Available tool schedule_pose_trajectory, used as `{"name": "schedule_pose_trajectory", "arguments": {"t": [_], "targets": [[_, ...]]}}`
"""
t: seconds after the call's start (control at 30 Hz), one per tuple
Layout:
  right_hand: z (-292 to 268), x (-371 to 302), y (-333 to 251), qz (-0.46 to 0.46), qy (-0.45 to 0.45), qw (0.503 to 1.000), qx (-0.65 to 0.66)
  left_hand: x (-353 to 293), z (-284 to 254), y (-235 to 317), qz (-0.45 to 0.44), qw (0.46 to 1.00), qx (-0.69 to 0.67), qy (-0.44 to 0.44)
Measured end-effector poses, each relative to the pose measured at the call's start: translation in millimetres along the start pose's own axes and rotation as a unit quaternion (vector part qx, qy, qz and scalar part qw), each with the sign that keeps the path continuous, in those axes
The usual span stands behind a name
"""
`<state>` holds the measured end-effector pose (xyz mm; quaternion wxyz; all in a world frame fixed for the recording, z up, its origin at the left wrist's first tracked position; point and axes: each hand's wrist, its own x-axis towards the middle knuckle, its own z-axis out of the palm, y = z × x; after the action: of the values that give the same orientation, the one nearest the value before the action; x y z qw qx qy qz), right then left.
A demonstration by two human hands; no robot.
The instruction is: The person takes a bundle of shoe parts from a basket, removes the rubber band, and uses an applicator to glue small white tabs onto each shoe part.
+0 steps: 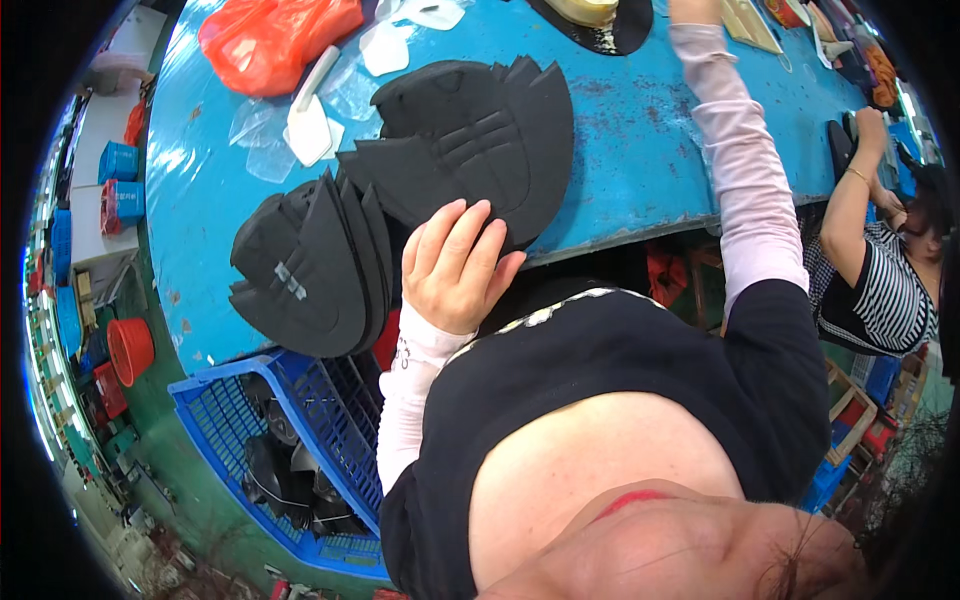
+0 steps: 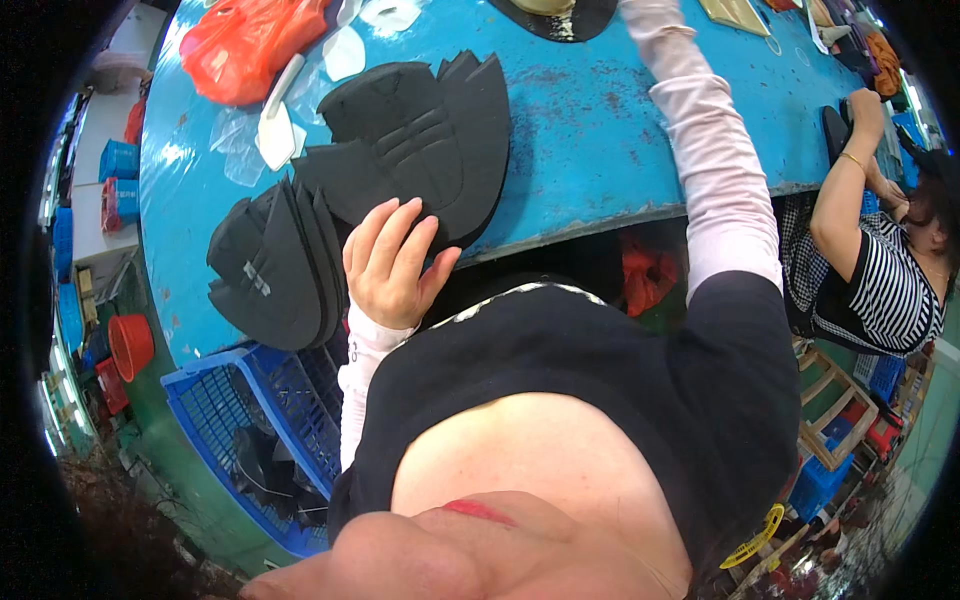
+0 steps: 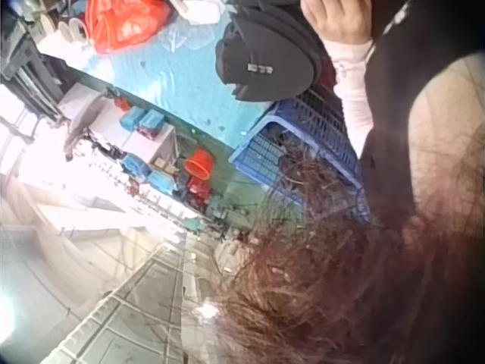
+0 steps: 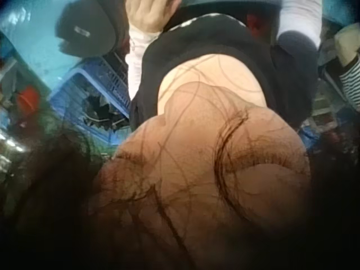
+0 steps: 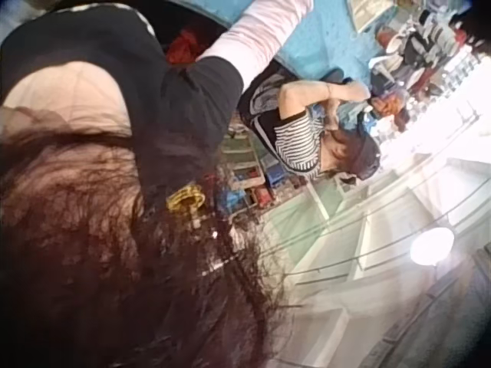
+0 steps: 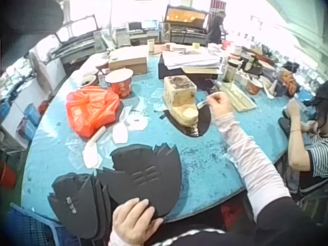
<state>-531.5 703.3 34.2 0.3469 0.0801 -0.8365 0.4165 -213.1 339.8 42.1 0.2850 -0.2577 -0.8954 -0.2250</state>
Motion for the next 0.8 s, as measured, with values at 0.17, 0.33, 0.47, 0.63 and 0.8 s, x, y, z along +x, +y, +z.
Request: {"name": "schedule_pose_trajectory", "arguments": {"t": [0.17,0.33,0.47,0.63,0.8], "targets": [[-14,-46,-62,0.241,-0.12,0.857,0.439,-2,8,-2,0.009,1.0,-0.018,0.014],[-11,-125,-189,0.044,-0.254,0.88,0.399,-2,9,0,-0.002,0.999,-0.029,0.019],[-8,-145,-229,-0.162,-0.261,0.927,0.213,-3,9,0,-0.007,0.999,-0.036,0.019],[-5,-146,-236,-0.278,-0.299,0.903,0.133,-5,9,0,-0.007,0.999,-0.04,0.028],[0,-146,-238,-0.304,-0.311,0.892,0.12,-5,7,-1,-0.006,0.999,-0.041,0.029]]}}
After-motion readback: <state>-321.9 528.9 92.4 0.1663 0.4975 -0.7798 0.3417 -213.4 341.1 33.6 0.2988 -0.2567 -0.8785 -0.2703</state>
